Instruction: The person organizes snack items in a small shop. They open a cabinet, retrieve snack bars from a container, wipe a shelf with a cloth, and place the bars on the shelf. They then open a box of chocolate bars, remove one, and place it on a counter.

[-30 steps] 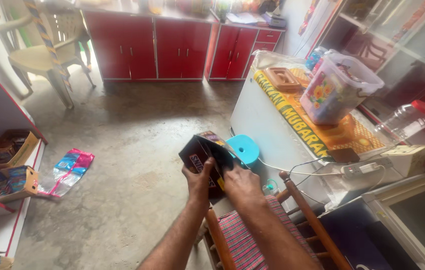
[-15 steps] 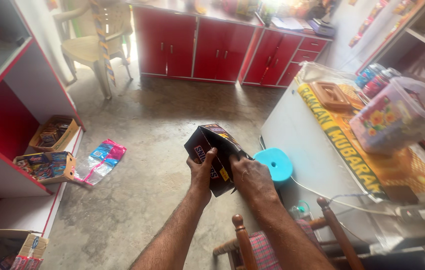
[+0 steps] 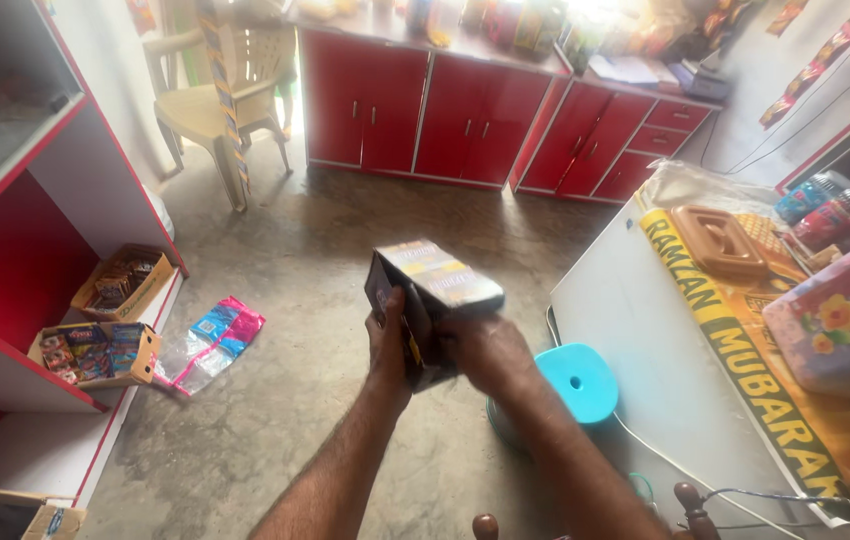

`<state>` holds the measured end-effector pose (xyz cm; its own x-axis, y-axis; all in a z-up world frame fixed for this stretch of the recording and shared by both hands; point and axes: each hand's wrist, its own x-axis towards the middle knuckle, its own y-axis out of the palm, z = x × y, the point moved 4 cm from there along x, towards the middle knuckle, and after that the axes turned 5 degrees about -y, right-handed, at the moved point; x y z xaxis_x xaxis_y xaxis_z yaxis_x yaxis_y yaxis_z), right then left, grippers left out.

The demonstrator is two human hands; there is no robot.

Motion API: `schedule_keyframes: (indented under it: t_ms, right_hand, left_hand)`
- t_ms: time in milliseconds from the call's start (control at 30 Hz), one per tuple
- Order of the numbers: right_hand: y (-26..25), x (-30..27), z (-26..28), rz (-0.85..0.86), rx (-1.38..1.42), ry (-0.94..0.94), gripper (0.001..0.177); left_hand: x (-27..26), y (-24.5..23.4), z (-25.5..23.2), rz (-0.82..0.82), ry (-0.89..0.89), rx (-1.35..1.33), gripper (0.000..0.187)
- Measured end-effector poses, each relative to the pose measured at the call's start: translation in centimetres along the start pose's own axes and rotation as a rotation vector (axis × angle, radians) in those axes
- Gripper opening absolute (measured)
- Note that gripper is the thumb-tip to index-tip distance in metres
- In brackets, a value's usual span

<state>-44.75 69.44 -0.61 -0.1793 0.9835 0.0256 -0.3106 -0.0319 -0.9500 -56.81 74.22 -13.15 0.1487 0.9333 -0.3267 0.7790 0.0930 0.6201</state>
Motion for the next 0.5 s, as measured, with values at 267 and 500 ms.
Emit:
schedule_keyframes:
  t_ms: [267,500]
  right_hand:
    - [-2.5,4.8,-2.0,0.053,0.648,0.074,0.037]
    - [-4.6,6.9,-1.9,0.172,-0.178,0.057,0.032]
  left_hand:
    - [4.6,4.3,-1.4,0.020,-0.086,-0.034,0.105]
    - [8.6,8.2,-0.4,0.221,-0.080,0.002,0.087]
